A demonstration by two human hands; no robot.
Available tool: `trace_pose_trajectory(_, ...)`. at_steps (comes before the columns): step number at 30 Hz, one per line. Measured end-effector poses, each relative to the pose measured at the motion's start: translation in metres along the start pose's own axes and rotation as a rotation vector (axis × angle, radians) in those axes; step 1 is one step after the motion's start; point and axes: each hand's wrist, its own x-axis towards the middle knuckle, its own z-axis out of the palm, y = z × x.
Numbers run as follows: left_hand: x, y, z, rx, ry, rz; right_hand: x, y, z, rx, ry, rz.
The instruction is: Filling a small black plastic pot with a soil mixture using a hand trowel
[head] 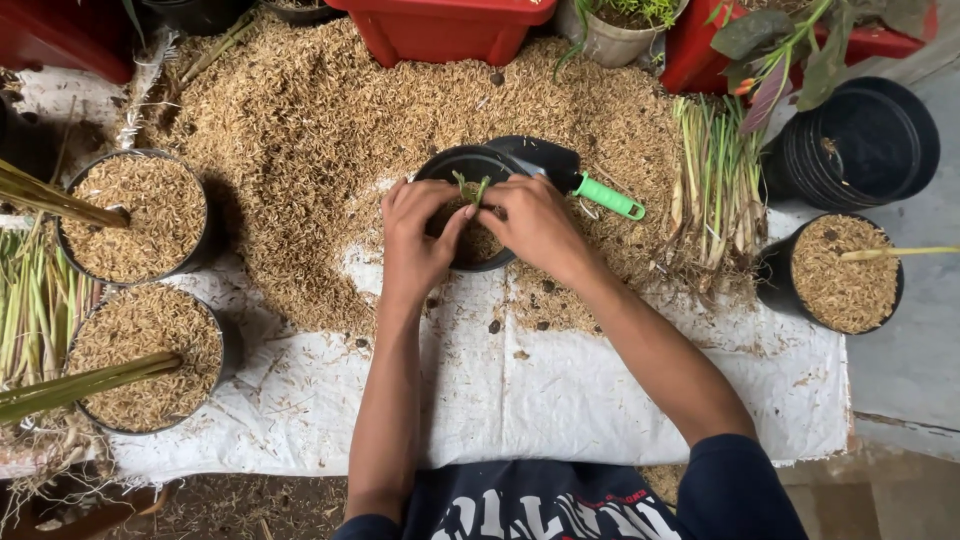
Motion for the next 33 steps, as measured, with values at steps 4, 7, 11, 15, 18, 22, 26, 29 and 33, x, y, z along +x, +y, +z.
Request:
trace_pose_trajectory(4,0.003,0.005,-0.001,0.051,-0.007,-0.024,-0.001,0.003,0.005,-0.059,0.043,-0.062)
trace_pose_trajectory(7,0.002,0.005,-0.001,0.113,0.003,0.011,-0.002,0.004,0.009,-0.087,0.081,-0.043)
trace_pose_trajectory(11,0.004,0.011,-0.001,0.148,-0.019,-0.041,-0.003,-0.006,0.003,-0.134,0.088,-0.067)
trace_pose_trajectory(15,0.004,0.015,-0.004,0.150,-0.014,-0.083,-0.019,-0.015,-0.034,0.082,0.173,-0.066)
trace_pose_trajectory(18,0.006,0.014,-0.007,0.126,-0.008,-0.088,-0.038,0.023,-0.052,0.055,0.405,0.009)
trace_pose_trajectory(22,0.007,0.017,-0.006,0.117,-0.024,-0.090,-0.062,0.070,-0.068,-0.099,0.402,0.048)
trace_pose_trajectory(26,0.008,0.017,-0.008,0.106,-0.039,-0.079,-0.073,0.096,-0.050,-0.184,0.104,0.362)
trace_pose_trajectory(29,0.007,0.015,-0.009,0.094,-0.045,-0.088,-0.074,0.118,-0.033,-0.192,0.140,0.295)
trace_pose_trajectory(33,0.007,0.014,-0.008,0.078,-0.065,-0.112,-0.080,0.120,-0.035,-0.251,0.173,0.227)
